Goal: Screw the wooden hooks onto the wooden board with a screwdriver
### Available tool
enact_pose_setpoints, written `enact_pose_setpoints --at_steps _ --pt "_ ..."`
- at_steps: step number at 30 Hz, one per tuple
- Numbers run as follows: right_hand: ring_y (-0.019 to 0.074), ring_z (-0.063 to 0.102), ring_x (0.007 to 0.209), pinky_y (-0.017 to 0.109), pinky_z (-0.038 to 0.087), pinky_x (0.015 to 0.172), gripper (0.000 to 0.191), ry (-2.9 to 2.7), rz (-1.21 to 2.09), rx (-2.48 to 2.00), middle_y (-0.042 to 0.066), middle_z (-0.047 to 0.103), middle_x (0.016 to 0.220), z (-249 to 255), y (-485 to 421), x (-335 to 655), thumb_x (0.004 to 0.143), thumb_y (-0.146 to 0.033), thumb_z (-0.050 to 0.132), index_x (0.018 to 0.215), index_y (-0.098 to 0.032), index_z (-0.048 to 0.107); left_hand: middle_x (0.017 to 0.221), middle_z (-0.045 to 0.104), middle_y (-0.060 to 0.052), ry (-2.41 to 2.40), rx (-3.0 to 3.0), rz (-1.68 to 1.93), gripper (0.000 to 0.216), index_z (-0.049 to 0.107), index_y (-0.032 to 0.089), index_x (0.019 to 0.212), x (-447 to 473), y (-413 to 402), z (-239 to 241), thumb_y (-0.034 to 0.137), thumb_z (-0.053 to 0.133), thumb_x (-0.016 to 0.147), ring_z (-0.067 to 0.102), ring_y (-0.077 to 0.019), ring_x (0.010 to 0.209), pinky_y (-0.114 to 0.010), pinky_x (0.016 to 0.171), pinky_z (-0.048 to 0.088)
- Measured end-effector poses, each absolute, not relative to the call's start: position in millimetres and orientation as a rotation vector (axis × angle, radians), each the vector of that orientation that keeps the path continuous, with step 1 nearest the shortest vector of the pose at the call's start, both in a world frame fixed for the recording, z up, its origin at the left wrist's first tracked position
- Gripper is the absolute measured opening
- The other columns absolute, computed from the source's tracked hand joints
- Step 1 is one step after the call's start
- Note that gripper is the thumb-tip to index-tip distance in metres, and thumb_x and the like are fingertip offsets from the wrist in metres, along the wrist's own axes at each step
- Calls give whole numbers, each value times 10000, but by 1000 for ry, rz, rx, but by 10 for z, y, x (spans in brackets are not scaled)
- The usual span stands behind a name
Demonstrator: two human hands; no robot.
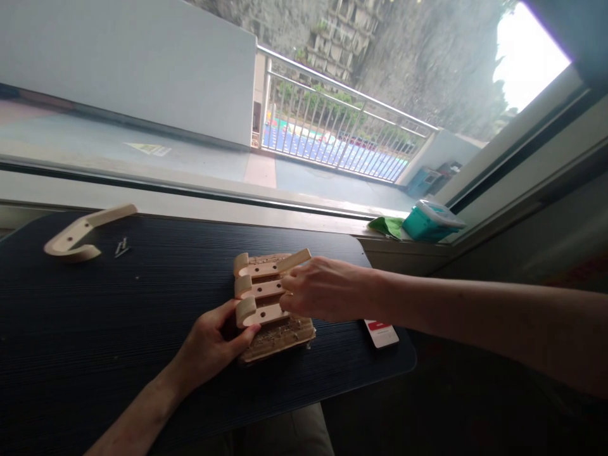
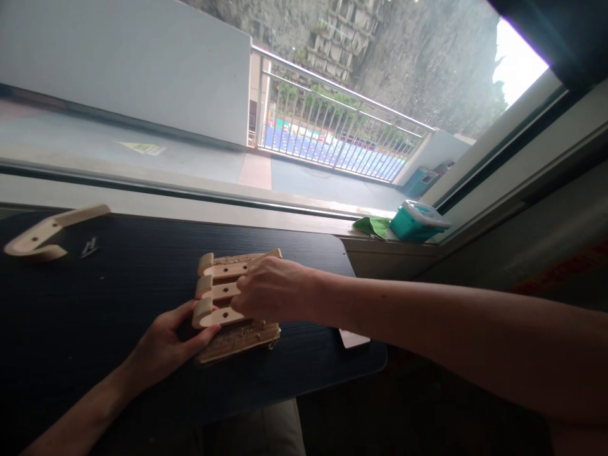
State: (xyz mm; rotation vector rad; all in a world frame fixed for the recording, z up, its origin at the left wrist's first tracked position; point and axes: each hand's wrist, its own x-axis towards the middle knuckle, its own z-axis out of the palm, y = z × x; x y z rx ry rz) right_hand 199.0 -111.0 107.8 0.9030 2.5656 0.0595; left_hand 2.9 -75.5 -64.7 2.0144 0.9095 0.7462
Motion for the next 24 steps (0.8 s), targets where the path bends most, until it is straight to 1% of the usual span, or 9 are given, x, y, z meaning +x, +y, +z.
enact_pose_setpoints --at_steps 4,6,11,13,16,18,20,22,24 --pt "151 566 701 277 356 595 255 2562 -7 982 71 657 807 999 -1075 1979 893 -90 404 790 -112 635 774 694 6 909 2019 765 270 622 181 910 40 -749 -640 400 595 755 647 -163 700 -216 618 515" --pt "139 552 649 268 335 550 222 2477 -105 1179 60 663 770 979 -1025 1958 851 -104 446 768 -119 651 784 700 4 903 2021 787 271 627 181 908 50 -745 -639 397 605 746 650 -166 698 -215 613 516" --pt "112 494 556 237 328 484 279 2092 -509 1754 51 650 714 1007 -790 2048 817 -319 478 760 -131 676 839 714 -7 886 2057 810 277 630 177 942 44 -746 -645 382 604 757 664 -175 736 -220 643 526" --pt "100 477 516 231 341 488 308 1956 -710 1794 27 619 627 1050 -745 2152 799 -357 489 672 -136 661 891 721 -20 888 2056 809 310 628 171 985 33 -752 -638 381 610 758 672 -185 787 -231 684 535" --pt "79 428 461 231 332 480 397 1993 -926 1827 9 572 557 1062 -857 2350 816 -417 464 582 -135 617 941 725 -27 874 2036 794 347 633 169 1018 25 -759 -619 385 630 747 677 -192 831 -243 730 543" --pt "81 432 488 225 324 478 391 2138 -966 2091 2 577 592 964 -1042 2482 838 -434 439 658 -144 631 942 727 -24 872 2021 779 350 640 171 1016 29 -758 -613 387 640 741 680 -190 829 -246 739 548" --pt "96 475 558 221 346 511 320 2246 -1025 2341 2 611 684 764 -1256 2577 849 -400 440 844 -161 653 943 731 -23 885 2009 780 348 649 174 1006 36 -751 -617 392 649 734 684 -194 834 -246 738 554" --pt "122 528 676 226 385 588 299 2303 -1057 2566 11 633 784 492 -1435 2612 823 -409 514 943 -170 646 952 734 -26 901 2010 784 347 659 180 993 44 -742 -626 397 662 722 687 -206 856 -245 730 560" --pt "129 521 658 234 392 588 346 2227 -1073 2848 1 618 745 206 -1541 2591 799 -448 561 987 -167 633 950 739 -28 915 2024 799 345 671 187 976 54 -737 -633 396 682 702 691 -216 868 -242 720 566"
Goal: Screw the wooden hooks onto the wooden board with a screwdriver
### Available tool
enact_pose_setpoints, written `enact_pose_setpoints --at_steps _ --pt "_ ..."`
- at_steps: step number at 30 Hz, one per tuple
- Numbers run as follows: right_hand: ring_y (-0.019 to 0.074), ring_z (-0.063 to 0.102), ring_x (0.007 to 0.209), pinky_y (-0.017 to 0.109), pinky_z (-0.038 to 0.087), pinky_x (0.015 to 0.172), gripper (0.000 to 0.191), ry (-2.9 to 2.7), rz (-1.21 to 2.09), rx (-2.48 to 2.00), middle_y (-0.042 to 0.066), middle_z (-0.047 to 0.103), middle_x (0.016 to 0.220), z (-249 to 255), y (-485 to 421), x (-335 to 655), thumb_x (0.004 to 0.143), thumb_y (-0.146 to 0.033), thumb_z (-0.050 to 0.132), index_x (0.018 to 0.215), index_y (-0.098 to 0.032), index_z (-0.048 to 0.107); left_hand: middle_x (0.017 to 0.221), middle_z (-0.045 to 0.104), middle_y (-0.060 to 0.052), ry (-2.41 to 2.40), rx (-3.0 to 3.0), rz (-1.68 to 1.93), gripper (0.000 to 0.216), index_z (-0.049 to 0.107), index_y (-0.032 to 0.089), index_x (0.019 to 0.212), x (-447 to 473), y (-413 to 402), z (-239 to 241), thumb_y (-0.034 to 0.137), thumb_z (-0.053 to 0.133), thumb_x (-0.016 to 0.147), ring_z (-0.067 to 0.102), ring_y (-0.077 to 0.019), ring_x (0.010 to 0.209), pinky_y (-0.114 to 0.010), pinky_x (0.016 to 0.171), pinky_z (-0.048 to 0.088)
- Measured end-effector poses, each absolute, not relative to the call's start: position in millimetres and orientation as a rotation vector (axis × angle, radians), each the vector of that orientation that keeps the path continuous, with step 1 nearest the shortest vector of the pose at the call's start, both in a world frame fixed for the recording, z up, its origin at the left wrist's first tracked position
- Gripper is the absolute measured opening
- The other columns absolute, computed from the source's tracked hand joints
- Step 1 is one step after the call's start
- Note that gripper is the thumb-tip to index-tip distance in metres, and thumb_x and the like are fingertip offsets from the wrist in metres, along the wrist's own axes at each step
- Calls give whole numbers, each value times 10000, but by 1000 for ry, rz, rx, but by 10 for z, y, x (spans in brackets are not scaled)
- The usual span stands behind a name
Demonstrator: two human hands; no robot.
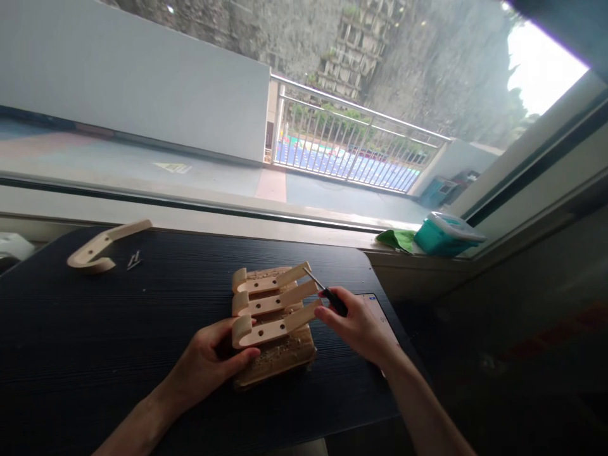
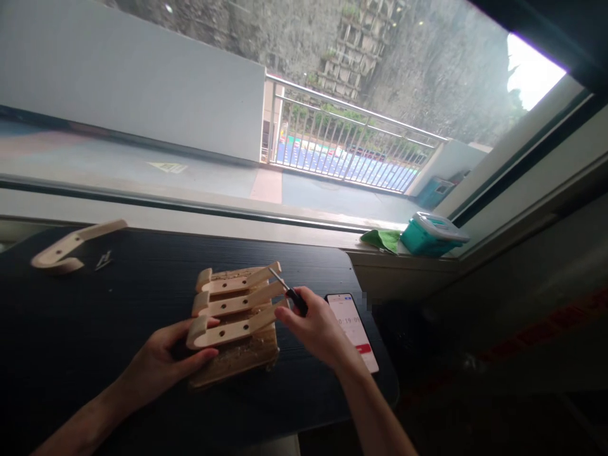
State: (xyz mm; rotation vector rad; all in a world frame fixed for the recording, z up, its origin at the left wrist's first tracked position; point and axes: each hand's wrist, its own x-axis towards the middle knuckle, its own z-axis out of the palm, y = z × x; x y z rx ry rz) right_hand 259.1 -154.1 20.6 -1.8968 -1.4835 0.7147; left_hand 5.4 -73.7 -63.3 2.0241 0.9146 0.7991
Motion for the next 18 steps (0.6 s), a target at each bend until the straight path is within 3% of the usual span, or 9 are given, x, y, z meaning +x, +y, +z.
enact_pose_setpoints --at_steps 5,11,18 --pt "162 558 832 252 434 747 301 -1190 843 -1540 31 644 879 -270 -1568 2448 833 -400 557 991 -156 630 884 752 -28 950 2065 911 311 697 188 919 95 -747 -610 367 715 665 708 -209 807 -215 674 575" --pt "108 478 686 220 405 637 250 -1015 864 -1447 -8 559 762 -403 -1536 2390 845 -362 553 973 -150 581 867 758 -21 951 2124 1001 293 711 201 876 124 -730 -600 347 750 626 716 -202 793 -203 713 574" --pt "114 502 755 214 424 699 187 -1056 783 -1495 -1 568 815 -420 -1608 2375 856 -331 533 959 -178 566 877 757 -4 950 2189 1010 298 706 224 890 114 -726 -613 363 753 631 718 -170 744 -153 662 566"
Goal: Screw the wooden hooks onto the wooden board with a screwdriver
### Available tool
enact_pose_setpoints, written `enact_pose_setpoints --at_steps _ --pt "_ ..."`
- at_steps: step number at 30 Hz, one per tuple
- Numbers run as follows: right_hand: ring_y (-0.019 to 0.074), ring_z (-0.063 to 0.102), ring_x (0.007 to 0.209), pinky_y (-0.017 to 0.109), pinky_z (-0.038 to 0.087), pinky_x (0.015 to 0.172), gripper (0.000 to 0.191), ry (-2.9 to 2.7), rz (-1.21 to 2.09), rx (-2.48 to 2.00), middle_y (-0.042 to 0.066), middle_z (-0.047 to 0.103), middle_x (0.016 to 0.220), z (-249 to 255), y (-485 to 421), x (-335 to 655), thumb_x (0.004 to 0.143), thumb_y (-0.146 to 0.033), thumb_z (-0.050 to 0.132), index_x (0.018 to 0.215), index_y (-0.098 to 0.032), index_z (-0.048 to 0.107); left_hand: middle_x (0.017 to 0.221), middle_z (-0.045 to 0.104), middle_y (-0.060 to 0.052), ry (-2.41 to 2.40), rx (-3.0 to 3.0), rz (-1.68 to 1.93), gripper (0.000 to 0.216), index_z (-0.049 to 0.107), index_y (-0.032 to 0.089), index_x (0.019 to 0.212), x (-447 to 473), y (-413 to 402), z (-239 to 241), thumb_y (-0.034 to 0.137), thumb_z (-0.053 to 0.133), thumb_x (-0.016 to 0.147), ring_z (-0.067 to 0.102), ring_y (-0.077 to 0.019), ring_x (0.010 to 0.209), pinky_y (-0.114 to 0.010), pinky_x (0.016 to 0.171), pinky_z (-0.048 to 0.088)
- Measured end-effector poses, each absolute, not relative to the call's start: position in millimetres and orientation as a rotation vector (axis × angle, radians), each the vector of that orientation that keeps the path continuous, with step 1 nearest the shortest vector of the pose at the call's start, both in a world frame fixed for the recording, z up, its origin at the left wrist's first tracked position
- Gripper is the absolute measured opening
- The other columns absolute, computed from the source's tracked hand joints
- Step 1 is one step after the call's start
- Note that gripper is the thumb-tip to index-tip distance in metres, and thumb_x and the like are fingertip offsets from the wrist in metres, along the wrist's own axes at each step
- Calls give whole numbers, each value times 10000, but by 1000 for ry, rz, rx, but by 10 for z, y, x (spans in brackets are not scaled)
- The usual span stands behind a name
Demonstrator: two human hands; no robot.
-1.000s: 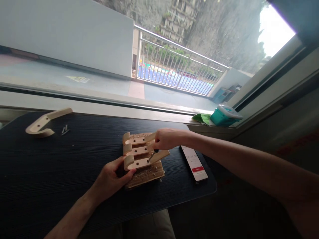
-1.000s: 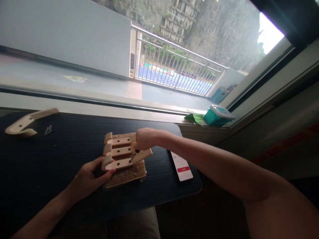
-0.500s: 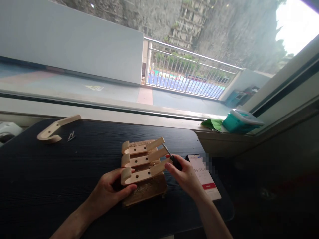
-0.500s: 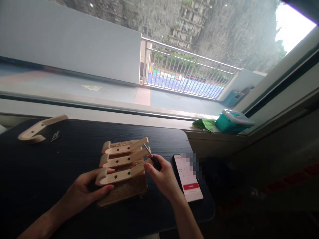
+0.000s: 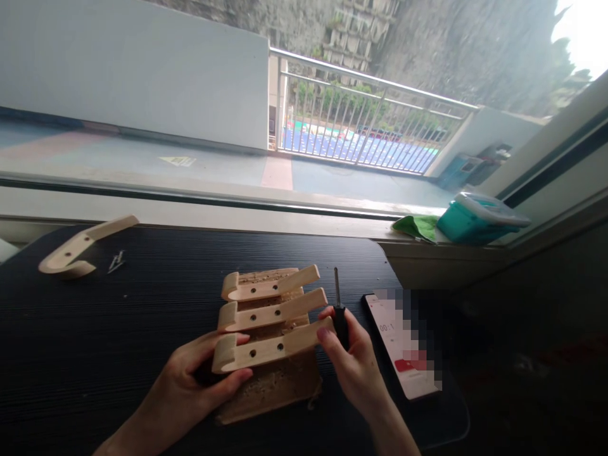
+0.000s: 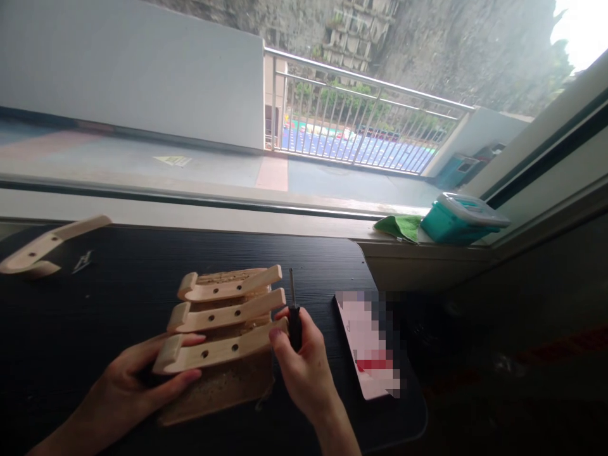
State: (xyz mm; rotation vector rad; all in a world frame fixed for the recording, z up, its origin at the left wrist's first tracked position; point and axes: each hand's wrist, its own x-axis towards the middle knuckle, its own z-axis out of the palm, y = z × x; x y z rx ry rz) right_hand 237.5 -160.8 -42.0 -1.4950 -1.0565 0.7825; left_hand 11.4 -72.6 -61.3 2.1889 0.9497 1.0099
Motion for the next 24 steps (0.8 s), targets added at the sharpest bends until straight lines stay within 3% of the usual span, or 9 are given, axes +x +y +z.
enact_pose_setpoints --at_steps 7,13,24 --pt "84 483 666 179 411 615 129 -1133 651 -1516 -32 528 762 -530 -1657 2342 872 -271 522 991 -225 530 860 756 39 970 2283 1031 341 691 272 897 106 -719 -645 446 762 612 718 -140 722 -117 678 550" --pt "73 519 690 163 439 650 150 -1151 565 -1485 -30 559 825 -619 -1657 2346 870 -220 527 1018 -250 533 851 754 52 975 2396 1049 338 661 294 915 98 -692 -675 506 710 657 718 -129 708 -118 673 553" --pt "112 539 714 208 467 669 189 -1014 699 -1543 -3 567 807 -605 -1628 2345 853 -331 541 996 -207 530 826 750 34 1044 2274 995 329 685 288 886 104 -711 -687 494 728 633 708 -152 669 -179 675 577"
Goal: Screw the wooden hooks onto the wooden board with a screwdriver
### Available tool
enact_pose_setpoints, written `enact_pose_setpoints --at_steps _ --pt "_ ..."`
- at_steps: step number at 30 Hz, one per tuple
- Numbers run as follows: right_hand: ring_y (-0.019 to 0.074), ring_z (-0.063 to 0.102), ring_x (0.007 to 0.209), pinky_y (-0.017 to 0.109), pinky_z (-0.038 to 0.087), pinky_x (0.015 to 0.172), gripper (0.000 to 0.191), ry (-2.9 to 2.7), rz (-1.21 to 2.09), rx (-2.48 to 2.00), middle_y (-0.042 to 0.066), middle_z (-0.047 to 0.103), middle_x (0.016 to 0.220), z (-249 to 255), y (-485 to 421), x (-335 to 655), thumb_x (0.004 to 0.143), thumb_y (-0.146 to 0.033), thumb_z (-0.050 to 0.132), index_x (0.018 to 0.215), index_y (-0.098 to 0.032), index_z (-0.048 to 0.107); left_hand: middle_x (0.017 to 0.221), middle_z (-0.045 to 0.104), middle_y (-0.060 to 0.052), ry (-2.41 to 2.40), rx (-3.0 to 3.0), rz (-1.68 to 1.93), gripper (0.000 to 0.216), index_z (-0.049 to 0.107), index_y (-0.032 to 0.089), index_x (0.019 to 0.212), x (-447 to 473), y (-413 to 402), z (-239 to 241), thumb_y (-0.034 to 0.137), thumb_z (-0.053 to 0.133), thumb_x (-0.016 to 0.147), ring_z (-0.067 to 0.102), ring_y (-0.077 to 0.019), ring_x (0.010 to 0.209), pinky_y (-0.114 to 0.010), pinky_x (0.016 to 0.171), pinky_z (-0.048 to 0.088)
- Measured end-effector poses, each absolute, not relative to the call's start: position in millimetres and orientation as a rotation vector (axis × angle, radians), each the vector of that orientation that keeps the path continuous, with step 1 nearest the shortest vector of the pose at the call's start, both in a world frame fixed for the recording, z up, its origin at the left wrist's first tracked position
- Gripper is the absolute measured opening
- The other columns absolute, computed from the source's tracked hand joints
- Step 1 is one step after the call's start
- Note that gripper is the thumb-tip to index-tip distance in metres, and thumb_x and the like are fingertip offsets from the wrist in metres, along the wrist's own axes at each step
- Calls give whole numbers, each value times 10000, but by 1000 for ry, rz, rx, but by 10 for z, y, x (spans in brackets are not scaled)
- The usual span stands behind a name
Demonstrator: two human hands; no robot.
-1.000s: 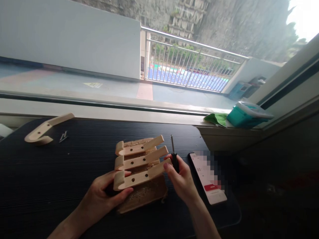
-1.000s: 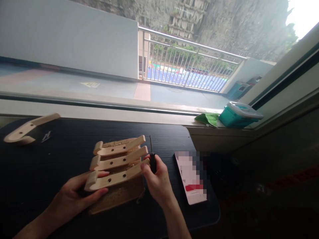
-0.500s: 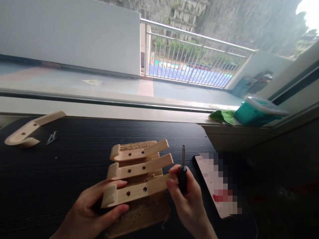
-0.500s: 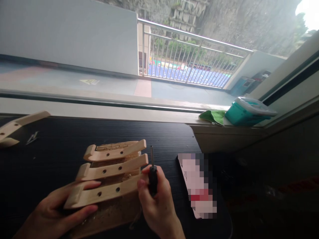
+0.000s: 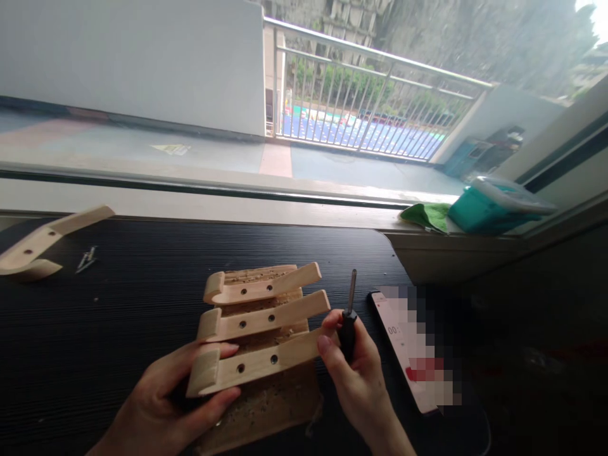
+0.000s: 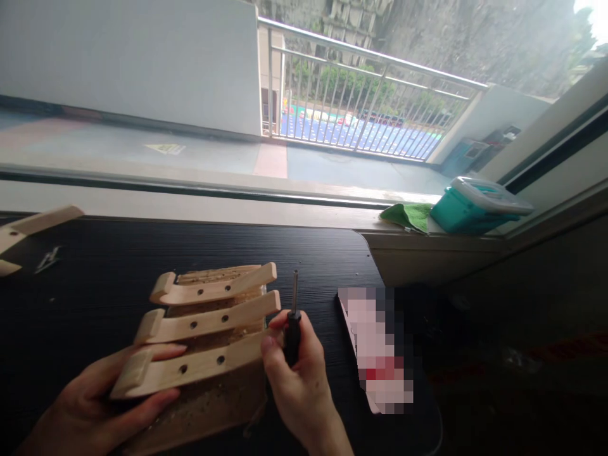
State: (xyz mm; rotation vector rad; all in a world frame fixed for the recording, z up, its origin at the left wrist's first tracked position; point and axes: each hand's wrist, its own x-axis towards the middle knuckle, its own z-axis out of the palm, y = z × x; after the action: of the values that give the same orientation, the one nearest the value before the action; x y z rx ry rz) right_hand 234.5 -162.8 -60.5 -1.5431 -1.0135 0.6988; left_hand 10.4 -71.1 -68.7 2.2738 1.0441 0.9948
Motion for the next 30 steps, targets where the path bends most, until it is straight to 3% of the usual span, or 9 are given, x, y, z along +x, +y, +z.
enact_pose_setpoints --at_steps 4,7,13,20,30 --pt "149 576 776 249 468 693 334 -1140 659 -1717 8 598 850 -327 -1759 2503 861 -336 510 1169 -230 439 855 753 6 1047 2159 904 319 701 262 877 112 -720 -615 463 726 630 714 -192 733 -221 704 583" --pt "177 589 909 281 444 770 295 -1395 528 -1926 45 632 988 80 -1863 2630 910 -328 424 1185 -246 494 886 753 -18 1013 2091 869 334 705 235 887 103 -722 -567 440 726 624 713 -213 789 -224 707 580" --pt "194 602 868 285 419 726 313 -2050 570 -2021 39 673 962 711 -1814 2543 876 -308 496 1167 -245 592 941 743 -38 965 2027 836 348 686 199 944 68 -735 -624 427 688 682 700 -220 857 -236 731 573" --pt "149 599 747 244 368 646 203 -2232 521 -1895 1 684 864 830 -1629 2389 848 -269 518 991 -244 659 972 737 -39 947 1986 799 366 667 186 987 58 -767 -611 426 665 710 692 -220 887 -257 756 568" --pt "152 602 804 246 356 660 188 -2567 451 -1791 5 688 878 943 -1398 2264 831 -196 522 941 -235 669 951 738 -36 909 1949 786 342 668 189 975 58 -778 -564 412 655 717 689 -222 860 -274 734 575"
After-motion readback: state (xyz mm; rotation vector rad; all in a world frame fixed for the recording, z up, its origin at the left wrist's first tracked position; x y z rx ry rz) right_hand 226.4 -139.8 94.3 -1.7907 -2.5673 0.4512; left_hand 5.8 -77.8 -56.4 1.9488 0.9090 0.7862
